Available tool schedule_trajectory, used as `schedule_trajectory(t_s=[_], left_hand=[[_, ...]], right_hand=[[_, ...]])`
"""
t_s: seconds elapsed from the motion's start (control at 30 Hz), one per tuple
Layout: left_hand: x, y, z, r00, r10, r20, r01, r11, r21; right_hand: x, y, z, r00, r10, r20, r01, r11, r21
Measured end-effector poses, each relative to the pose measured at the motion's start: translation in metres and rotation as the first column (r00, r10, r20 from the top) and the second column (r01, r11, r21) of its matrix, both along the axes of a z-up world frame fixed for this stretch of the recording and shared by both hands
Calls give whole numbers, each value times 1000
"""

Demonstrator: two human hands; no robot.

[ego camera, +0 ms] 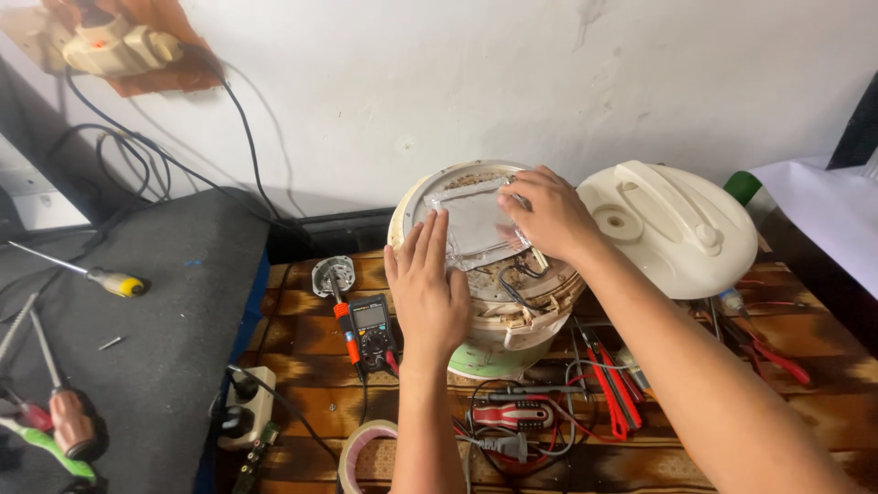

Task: Disassembling and inspecting the internal components of a rice cooker for repair

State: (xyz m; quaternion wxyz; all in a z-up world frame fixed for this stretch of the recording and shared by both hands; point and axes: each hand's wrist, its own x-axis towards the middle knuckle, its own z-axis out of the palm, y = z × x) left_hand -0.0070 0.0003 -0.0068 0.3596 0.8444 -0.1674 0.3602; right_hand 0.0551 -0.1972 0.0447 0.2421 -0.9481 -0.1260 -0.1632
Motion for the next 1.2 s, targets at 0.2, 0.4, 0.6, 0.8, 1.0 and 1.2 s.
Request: schedule_trajectory(t_s=[0.2,0.4,0.6,0.8,1.0,1.2], left_hand=[[10,-2,-13,1000,6,19,-6,1000,-6],[20,0,-25,1000,14,25,-14,999,-30],[22,1,-28,1000,26,4,-26,1000,-4],[9,-1,-15,1000,6,-16,-6,999,-34],[26,3,-34,999,49,-6,-49,999,17],[24,2,-30,1000,23,-9,-23,1000,-7]], right_hand=[[-7,-6,-2,993,31,115,-41,996,83],[2,-7,-10,974,-24,224,37,998,-56],[6,-6,-17,981,-69,181,70,998,-1],[12,-10,-23,968,-71,239,100,988,-114],[5,-6,-24,964,-92,251,119,988,-95],[3,-5,-18,974,-96,207,111,992,-63]])
